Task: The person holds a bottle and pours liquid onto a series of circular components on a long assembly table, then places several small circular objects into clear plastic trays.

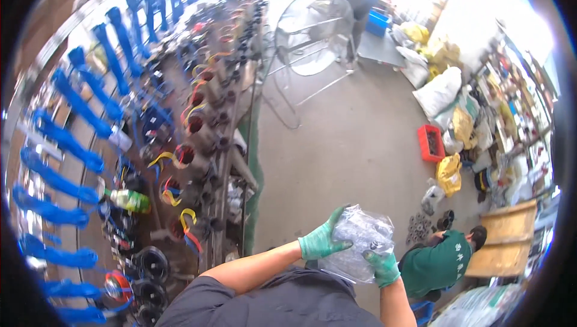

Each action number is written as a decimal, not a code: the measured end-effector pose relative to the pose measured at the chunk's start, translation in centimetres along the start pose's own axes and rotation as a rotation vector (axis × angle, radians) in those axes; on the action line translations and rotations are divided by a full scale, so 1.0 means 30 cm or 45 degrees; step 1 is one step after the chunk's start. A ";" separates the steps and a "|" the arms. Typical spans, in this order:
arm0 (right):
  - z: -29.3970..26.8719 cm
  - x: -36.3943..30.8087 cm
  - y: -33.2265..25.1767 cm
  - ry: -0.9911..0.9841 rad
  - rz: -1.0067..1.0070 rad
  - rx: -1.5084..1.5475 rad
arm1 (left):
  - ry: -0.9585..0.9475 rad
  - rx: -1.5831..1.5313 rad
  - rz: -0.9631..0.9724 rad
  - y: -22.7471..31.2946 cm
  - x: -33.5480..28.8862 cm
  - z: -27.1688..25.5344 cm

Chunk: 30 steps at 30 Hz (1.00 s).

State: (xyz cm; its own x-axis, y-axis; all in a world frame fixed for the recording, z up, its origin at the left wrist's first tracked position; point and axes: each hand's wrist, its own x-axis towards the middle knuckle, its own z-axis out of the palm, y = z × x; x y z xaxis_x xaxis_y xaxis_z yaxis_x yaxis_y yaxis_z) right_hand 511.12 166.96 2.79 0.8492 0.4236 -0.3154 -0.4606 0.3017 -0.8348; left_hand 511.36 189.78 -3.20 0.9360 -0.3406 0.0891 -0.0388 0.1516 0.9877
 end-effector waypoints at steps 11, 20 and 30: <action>-0.346 0.612 -0.190 0.261 -0.197 -0.106 | -0.042 -0.075 -0.142 -0.111 0.732 -0.242; -0.652 1.059 -0.524 0.292 -0.217 0.002 | -0.123 -0.337 -0.168 -0.149 1.355 -0.320; -1.085 1.525 -0.916 0.609 -0.276 0.028 | -0.517 -0.218 -0.215 -0.310 2.315 -0.377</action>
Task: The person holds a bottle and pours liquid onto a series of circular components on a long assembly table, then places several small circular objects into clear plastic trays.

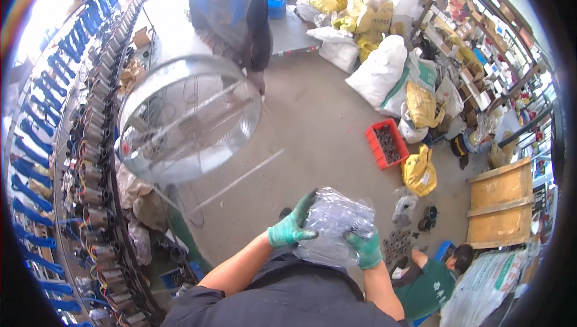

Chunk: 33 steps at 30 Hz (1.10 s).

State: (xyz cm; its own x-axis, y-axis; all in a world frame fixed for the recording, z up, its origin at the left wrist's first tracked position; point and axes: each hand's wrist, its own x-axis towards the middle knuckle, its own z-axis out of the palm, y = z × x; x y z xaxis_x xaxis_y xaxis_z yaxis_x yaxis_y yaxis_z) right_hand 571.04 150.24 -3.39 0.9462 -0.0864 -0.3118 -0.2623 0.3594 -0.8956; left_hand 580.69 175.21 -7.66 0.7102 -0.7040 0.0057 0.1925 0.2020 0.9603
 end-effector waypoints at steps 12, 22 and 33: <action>-0.127 0.710 -0.356 0.233 -0.210 0.111 | -0.130 -0.161 -0.138 0.091 0.838 -0.266; -0.299 1.554 -0.621 -0.206 0.003 0.065 | 0.538 -0.467 -0.142 0.166 1.242 -0.487; -0.102 2.255 -0.785 -0.358 0.207 0.070 | 1.141 -0.604 -0.162 0.166 1.341 -0.854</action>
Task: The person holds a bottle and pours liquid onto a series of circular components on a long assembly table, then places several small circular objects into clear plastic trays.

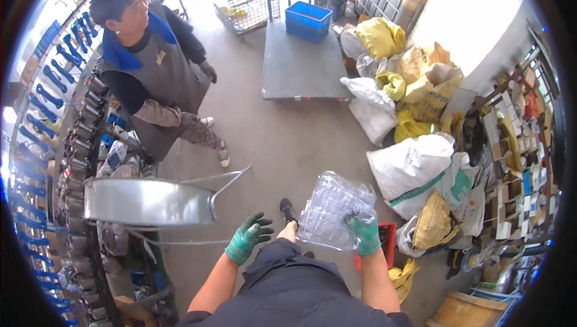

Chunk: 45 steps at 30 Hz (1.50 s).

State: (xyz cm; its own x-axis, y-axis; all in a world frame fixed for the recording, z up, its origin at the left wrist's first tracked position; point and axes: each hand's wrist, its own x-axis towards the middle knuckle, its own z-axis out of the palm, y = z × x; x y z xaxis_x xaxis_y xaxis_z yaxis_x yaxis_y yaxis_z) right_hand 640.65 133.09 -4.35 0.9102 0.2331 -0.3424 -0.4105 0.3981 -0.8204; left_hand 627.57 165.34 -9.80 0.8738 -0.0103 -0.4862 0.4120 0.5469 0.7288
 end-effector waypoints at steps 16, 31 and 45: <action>0.308 0.821 -0.222 -0.163 0.035 -0.084 | 0.527 -0.179 0.095 0.378 0.568 -0.171; 0.796 1.761 -0.242 -0.840 0.388 -0.192 | 1.508 -0.505 0.241 0.576 0.699 -0.319; 1.392 2.295 -0.146 -0.748 0.315 -0.282 | 1.647 -0.996 0.196 0.728 1.125 -0.946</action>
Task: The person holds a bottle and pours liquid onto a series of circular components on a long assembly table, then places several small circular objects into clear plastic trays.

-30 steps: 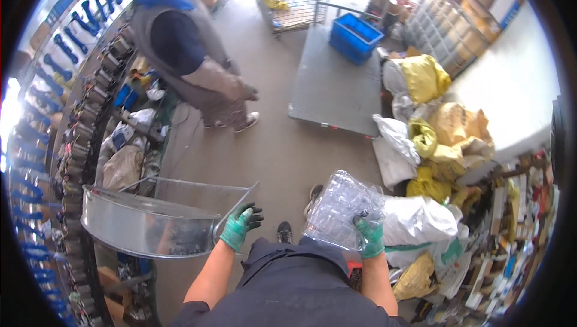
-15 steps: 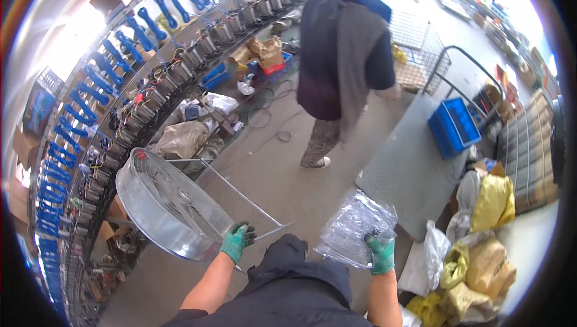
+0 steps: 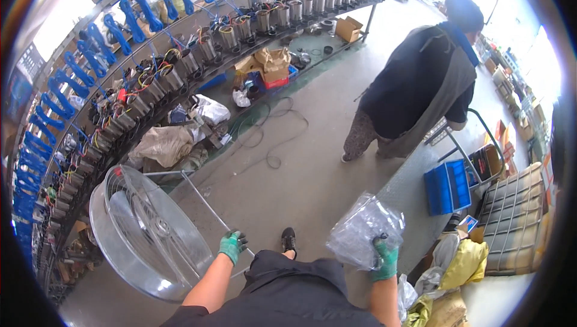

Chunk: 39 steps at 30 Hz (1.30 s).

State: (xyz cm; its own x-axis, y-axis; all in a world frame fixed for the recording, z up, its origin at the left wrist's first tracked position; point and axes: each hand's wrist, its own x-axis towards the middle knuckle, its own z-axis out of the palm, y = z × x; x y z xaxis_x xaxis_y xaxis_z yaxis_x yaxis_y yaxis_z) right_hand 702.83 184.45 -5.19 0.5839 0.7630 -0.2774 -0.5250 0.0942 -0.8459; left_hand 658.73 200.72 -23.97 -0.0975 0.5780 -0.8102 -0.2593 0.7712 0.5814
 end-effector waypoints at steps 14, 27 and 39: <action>0.152 0.832 -0.006 0.037 -0.034 0.122 | 0.233 0.325 0.024 0.310 0.542 0.215; 0.471 1.800 -0.284 -0.051 0.012 0.172 | 0.288 0.789 -0.014 0.600 0.708 0.423; 0.420 2.540 -0.570 0.193 -0.246 -0.093 | -0.078 0.814 -0.030 1.252 1.565 1.753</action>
State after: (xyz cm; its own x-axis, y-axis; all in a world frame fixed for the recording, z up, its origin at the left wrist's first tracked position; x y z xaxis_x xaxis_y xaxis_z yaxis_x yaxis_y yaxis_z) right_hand 748.49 249.04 -6.14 0.7580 0.6302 -0.1679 -0.3520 0.1785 -0.9188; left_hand 694.93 270.85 -36.22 -0.0392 0.5584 -0.8286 0.3651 0.7799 0.5083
